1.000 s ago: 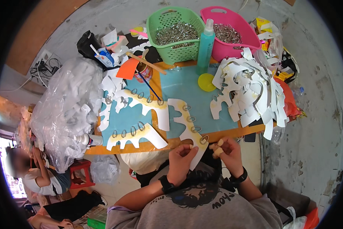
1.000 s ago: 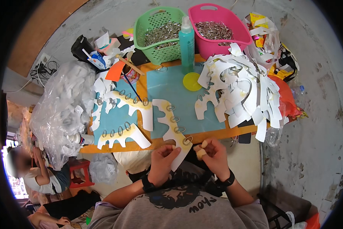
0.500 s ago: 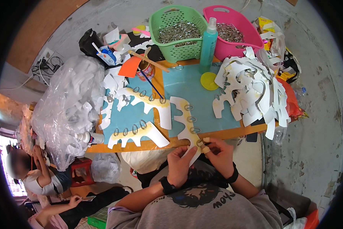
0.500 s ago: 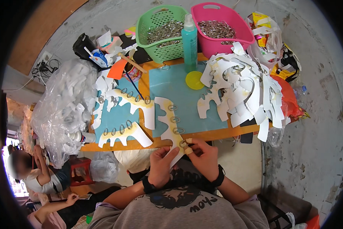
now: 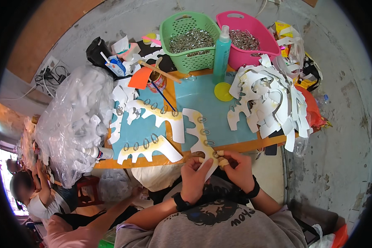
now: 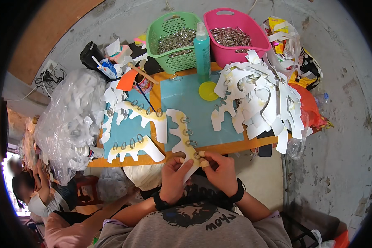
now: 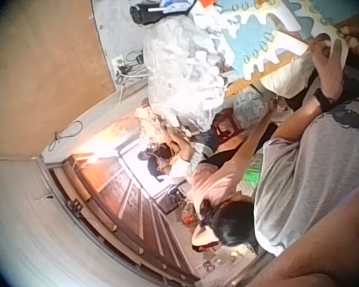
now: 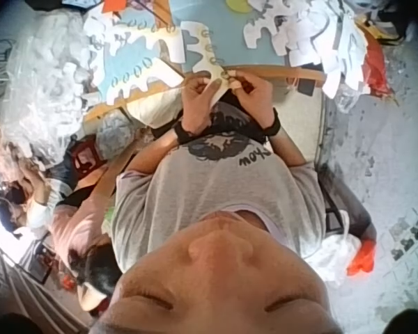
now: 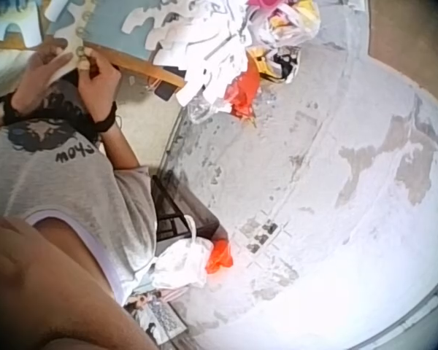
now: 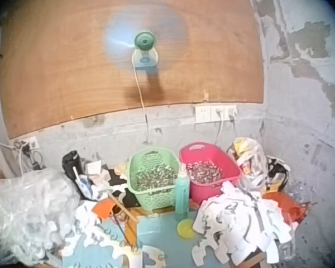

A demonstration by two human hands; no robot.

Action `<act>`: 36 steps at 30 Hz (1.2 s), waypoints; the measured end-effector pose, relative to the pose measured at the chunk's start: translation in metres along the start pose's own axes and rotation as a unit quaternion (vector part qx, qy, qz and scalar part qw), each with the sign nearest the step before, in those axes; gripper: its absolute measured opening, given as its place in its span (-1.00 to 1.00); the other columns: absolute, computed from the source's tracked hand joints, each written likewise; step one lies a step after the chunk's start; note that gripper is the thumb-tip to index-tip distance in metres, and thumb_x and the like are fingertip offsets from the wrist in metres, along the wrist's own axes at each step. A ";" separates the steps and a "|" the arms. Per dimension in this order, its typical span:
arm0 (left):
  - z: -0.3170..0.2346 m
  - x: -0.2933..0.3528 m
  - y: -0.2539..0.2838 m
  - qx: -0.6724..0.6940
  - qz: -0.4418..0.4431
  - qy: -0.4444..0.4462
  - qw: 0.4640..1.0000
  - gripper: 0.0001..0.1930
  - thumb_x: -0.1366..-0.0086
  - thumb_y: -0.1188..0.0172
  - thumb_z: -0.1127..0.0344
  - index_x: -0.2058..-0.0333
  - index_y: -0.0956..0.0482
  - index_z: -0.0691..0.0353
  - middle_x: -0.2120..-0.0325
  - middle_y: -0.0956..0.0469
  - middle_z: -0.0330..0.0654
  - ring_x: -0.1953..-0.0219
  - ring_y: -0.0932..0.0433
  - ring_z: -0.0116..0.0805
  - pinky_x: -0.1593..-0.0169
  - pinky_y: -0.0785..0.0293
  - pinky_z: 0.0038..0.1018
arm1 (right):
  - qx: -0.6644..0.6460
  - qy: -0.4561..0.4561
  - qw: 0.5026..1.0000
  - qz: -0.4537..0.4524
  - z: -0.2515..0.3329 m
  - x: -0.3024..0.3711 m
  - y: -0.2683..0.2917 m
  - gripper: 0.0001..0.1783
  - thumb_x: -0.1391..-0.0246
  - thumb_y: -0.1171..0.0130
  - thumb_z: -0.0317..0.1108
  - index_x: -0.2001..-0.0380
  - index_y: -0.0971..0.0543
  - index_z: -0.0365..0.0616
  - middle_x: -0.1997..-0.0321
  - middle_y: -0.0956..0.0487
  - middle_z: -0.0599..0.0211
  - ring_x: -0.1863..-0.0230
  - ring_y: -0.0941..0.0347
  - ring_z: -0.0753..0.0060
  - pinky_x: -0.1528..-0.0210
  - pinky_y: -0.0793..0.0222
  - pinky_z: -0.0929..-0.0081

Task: Manually aligning and assembling white and tan shoe upper components on a workbench.

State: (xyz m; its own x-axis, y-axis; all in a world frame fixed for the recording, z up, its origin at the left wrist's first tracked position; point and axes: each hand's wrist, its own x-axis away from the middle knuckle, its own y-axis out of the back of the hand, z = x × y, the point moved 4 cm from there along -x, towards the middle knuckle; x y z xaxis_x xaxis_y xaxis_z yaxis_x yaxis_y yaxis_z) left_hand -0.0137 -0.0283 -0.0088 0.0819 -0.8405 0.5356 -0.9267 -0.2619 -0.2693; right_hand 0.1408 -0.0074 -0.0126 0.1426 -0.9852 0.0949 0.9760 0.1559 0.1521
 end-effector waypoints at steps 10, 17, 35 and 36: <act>-0.002 0.000 -0.001 -0.006 -0.006 -0.004 1.000 -0.78 -0.26 -0.26 0.30 0.25 -0.55 0.37 0.53 -0.56 -0.31 0.66 -0.40 -0.70 0.65 -0.27 -0.71 | -0.213 -0.064 0.975 -0.021 -0.010 0.000 -0.002 -0.67 -0.14 0.01 -0.64 0.02 -0.50 -0.35 0.20 -0.62 0.28 0.29 -0.54 0.62 0.27 -0.53 0.63; -0.001 0.002 -0.002 -0.020 0.029 -0.016 0.999 -0.78 -0.34 -0.16 0.28 0.20 -0.58 0.35 0.55 -0.52 -0.36 0.67 -0.35 -0.70 0.64 -0.22 -0.70 | -0.103 -0.054 0.993 -0.015 0.002 -0.006 -0.003 -0.71 -0.07 -0.08 -0.61 0.10 -0.55 -0.36 0.28 -0.64 0.29 0.33 -0.54 0.64 0.30 -0.51 0.66; -0.004 -0.007 -0.003 0.002 0.033 -0.116 0.993 -0.70 -0.21 -0.20 0.55 0.10 -0.34 0.38 0.27 -0.54 -0.19 0.25 -0.50 -0.54 0.13 -0.43 -0.61 | -0.101 -0.034 0.994 -0.021 0.009 -0.016 0.002 -0.76 -0.02 -0.24 -0.57 0.19 -0.55 -0.32 0.27 -0.60 0.32 0.36 -0.54 0.62 0.42 -0.52 0.67; -0.005 -0.007 -0.003 0.023 0.035 -0.120 0.992 -0.68 -0.21 -0.18 0.57 0.09 -0.32 0.39 0.26 -0.54 -0.17 0.25 -0.51 -0.53 0.14 -0.43 -0.62 | -0.100 -0.046 0.994 -0.015 0.008 -0.016 0.001 -0.75 -0.02 -0.24 -0.58 0.17 -0.54 -0.31 0.26 -0.60 0.31 0.31 -0.56 0.60 0.38 -0.55 0.65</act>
State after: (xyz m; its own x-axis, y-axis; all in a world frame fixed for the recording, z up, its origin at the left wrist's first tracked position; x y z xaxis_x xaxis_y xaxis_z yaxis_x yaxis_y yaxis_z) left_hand -0.0134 -0.0197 -0.0078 0.1076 -0.9449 0.3093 -0.9158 -0.2153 -0.3390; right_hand 0.1385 0.0087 -0.0059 0.1066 -0.9770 0.1845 0.9941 0.1008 -0.0406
